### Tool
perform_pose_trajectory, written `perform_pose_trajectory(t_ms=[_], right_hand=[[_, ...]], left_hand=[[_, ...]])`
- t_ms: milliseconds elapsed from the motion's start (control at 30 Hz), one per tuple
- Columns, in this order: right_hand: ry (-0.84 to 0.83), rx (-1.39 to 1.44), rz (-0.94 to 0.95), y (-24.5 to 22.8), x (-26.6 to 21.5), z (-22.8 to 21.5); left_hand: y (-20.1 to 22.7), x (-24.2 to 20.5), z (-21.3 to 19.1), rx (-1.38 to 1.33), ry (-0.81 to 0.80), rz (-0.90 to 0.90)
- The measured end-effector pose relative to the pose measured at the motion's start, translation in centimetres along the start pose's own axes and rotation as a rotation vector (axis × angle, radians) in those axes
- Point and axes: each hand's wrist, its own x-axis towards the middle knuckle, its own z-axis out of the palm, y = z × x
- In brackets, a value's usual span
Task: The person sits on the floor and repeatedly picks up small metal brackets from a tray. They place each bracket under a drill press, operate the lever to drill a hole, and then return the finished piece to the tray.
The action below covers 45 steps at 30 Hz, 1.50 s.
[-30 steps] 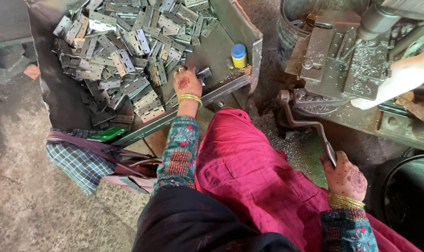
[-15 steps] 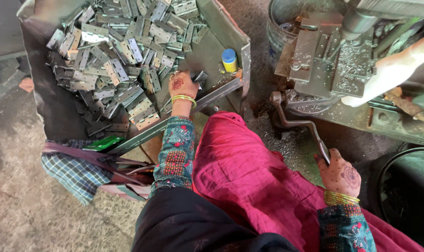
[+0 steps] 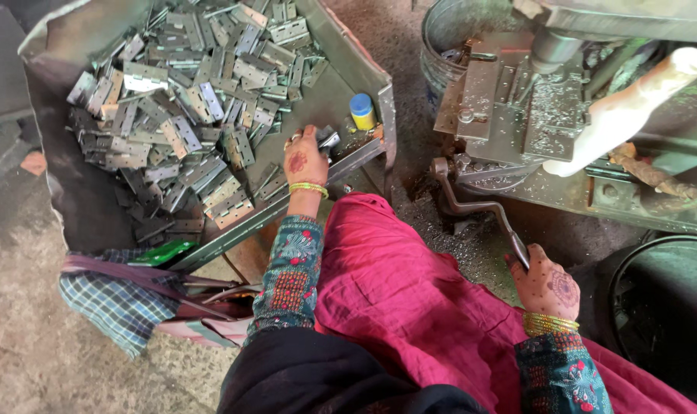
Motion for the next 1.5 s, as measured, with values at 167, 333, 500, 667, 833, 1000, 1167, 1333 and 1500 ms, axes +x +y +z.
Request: perform_pose_trajectory(t_ms=[167, 333, 500, 667, 833, 1000, 1167, 1333, 1500], right_hand=[[0.018, 0.036, -0.013, 0.1, -0.4, 0.1], [0.041, 0.037, -0.008, 0.0, -0.3, 0.0], [0.015, 0.075, 0.003, 0.0, 0.1, 0.0], [0.047, 0.107, -0.023, 0.0, -0.3, -0.4], [0.013, 0.154, -0.014, -0.1, -0.3, -0.8], [0.026, 0.179, -0.030, -0.2, -0.2, -1.1], [0.075, 0.178, -0.065, 0.1, -0.1, -0.7], [0.302, 0.200, -0.164, 1.6, 0.1, 3.4], [0.144, 0.235, -0.058, 1.9, 0.4, 5.3]], left_hand=[[0.5, -1.3, -1.0, -0.107, 0.134, -0.019], [5.0, -2.2, -2.6, -0.599, 0.147, -0.179], [14.5, -3.4, -2.0, -0.751, -0.216, 0.316], [25.9, -3.2, 1.3, -0.306, -0.065, 0.413], [29.7, -6.6, 2.8, -0.074, -0.119, 0.456], [28.5, -5.6, 3.4, -0.046, -0.016, 0.491], [29.5, -2.3, 4.3, -0.005, -0.116, 0.435], [29.8, -1.9, 5.5, -0.012, -0.088, 0.435], [29.3, -2.4, 5.4, 0.002, -0.093, 0.461]])
